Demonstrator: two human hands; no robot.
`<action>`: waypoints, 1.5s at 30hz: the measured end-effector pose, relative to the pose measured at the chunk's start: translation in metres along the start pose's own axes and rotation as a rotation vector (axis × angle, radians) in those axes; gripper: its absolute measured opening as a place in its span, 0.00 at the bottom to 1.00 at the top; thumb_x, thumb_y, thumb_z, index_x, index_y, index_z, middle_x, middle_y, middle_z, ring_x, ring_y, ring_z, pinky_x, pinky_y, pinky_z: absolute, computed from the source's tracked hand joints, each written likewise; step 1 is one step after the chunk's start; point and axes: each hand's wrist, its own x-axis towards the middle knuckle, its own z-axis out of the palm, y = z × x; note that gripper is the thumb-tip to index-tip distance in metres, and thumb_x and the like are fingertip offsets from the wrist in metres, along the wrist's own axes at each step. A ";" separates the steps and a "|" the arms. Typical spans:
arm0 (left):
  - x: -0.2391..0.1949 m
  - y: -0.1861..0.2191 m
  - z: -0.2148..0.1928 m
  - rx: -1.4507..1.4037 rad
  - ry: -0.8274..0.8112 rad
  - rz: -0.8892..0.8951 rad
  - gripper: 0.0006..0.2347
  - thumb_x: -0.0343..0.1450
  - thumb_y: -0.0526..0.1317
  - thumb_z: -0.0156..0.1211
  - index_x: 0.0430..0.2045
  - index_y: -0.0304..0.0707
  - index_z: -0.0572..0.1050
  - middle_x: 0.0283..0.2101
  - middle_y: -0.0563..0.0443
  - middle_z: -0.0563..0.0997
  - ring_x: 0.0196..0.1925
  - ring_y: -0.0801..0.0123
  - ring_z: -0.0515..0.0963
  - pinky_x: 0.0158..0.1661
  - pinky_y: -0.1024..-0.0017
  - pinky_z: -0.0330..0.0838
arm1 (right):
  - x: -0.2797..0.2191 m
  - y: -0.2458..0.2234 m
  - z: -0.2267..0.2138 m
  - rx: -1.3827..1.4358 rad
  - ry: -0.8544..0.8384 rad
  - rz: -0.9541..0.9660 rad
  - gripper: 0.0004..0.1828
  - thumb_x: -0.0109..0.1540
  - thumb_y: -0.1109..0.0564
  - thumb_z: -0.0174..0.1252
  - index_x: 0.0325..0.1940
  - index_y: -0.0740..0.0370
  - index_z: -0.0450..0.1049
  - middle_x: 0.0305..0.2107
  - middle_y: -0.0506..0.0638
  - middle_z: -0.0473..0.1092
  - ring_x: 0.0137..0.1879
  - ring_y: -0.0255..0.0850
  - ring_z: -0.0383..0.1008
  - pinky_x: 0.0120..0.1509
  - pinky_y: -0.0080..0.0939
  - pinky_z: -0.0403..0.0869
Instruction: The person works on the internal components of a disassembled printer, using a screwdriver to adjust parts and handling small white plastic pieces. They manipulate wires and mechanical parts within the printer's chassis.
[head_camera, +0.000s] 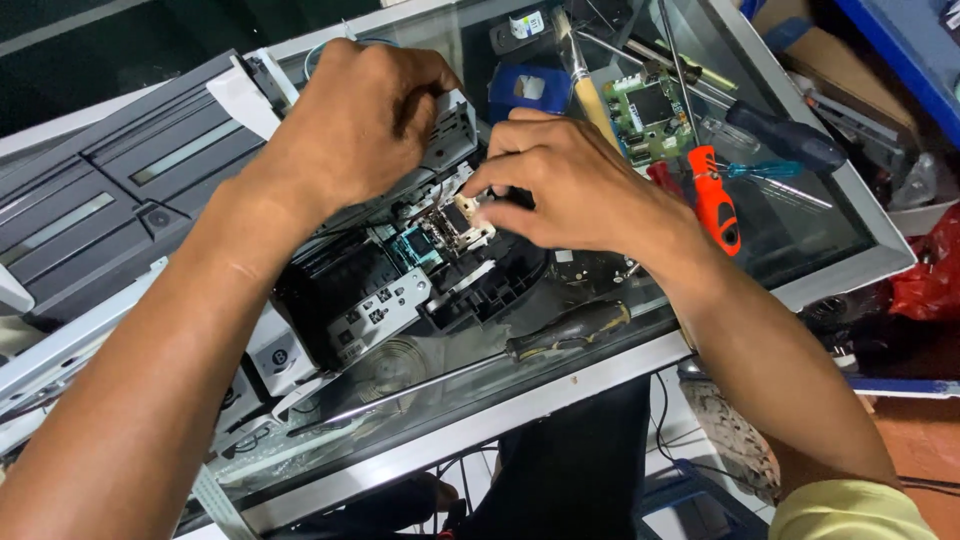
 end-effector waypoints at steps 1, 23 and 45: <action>0.000 -0.002 0.001 0.001 0.001 0.000 0.12 0.73 0.25 0.46 0.42 0.24 0.80 0.17 0.44 0.75 0.18 0.56 0.72 0.25 0.59 0.65 | 0.001 0.001 0.000 -0.001 0.001 -0.001 0.12 0.61 0.52 0.74 0.46 0.56 0.85 0.30 0.48 0.69 0.38 0.47 0.71 0.57 0.50 0.72; 0.000 0.001 0.000 0.025 0.004 0.025 0.12 0.72 0.25 0.46 0.41 0.25 0.80 0.18 0.44 0.75 0.19 0.52 0.72 0.28 0.57 0.66 | -0.001 -0.001 -0.015 -0.135 0.082 -0.050 0.08 0.62 0.62 0.73 0.41 0.61 0.79 0.36 0.49 0.68 0.46 0.46 0.67 0.38 0.47 0.67; -0.077 0.088 -0.053 0.279 0.315 0.193 0.09 0.81 0.32 0.55 0.50 0.19 0.76 0.48 0.33 0.79 0.48 0.44 0.72 0.51 0.51 0.66 | -0.035 0.045 -0.063 -0.113 -0.118 0.365 0.04 0.63 0.59 0.68 0.40 0.61 0.85 0.39 0.52 0.81 0.47 0.47 0.80 0.50 0.49 0.74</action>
